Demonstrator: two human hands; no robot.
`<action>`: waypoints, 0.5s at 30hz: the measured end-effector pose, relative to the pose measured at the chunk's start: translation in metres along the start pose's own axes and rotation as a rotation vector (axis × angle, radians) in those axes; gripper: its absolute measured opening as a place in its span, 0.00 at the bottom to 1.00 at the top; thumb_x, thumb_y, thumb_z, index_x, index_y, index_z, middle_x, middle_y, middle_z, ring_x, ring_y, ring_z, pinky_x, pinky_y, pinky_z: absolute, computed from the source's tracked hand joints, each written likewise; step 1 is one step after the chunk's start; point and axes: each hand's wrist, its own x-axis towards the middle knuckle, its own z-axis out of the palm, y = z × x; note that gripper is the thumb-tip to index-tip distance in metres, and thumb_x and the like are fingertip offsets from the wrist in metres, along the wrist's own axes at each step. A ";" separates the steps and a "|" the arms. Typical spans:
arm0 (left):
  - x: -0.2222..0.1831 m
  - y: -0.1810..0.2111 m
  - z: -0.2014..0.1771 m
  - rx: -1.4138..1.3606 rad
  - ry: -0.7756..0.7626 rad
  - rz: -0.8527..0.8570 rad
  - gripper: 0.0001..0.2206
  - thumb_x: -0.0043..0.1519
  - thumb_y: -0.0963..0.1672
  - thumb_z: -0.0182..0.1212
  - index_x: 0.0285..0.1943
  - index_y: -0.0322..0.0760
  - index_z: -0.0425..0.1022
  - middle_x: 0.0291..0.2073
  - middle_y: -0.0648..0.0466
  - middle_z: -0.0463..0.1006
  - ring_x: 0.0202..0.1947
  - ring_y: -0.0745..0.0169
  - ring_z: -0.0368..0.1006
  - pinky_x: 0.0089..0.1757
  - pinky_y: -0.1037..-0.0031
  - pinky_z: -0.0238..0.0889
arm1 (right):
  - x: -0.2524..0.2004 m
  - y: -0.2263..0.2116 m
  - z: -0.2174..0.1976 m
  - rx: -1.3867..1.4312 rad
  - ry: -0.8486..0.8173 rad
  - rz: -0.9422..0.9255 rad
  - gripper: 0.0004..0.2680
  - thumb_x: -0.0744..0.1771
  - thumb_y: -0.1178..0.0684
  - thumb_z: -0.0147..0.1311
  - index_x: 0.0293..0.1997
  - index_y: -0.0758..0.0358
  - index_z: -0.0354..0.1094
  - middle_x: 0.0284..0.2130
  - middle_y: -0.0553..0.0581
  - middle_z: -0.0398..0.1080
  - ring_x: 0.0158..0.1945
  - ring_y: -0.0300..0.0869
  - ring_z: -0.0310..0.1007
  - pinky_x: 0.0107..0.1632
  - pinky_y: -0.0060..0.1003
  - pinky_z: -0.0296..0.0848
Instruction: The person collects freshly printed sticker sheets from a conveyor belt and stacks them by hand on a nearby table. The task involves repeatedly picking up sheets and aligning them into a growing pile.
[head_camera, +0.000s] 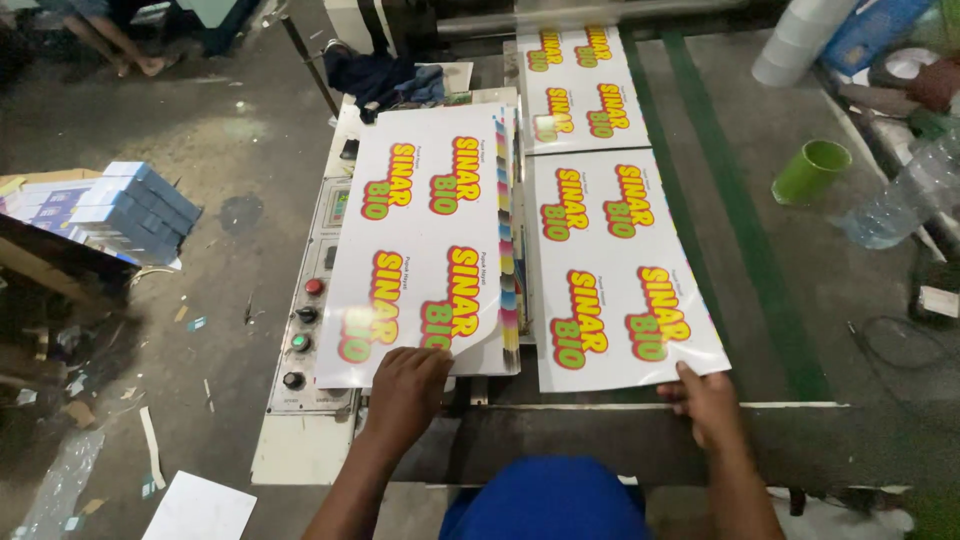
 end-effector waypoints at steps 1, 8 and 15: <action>-0.002 0.003 -0.004 0.000 -0.003 -0.003 0.07 0.60 0.41 0.60 0.43 0.35 0.80 0.39 0.48 0.83 0.42 0.46 0.78 0.47 0.58 0.67 | -0.005 -0.002 -0.002 -0.001 -0.001 0.004 0.15 0.69 0.50 0.53 0.60 0.68 0.64 0.40 0.61 0.77 0.33 0.46 0.78 0.26 0.38 0.69; 0.001 0.011 -0.014 -0.021 0.107 0.014 0.07 0.57 0.41 0.67 0.43 0.36 0.80 0.38 0.50 0.83 0.41 0.48 0.78 0.44 0.60 0.69 | -0.030 -0.016 0.002 -0.028 0.057 0.129 0.19 0.71 0.48 0.47 0.72 0.59 0.56 0.45 0.63 0.78 0.35 0.43 0.75 0.30 0.36 0.67; 0.009 0.043 0.011 -0.081 0.167 0.142 0.10 0.55 0.40 0.69 0.44 0.36 0.79 0.39 0.50 0.79 0.40 0.50 0.76 0.41 0.62 0.69 | -0.066 0.007 0.050 0.001 -0.222 0.071 0.19 0.68 0.49 0.50 0.69 0.61 0.61 0.45 0.63 0.79 0.33 0.41 0.77 0.27 0.33 0.66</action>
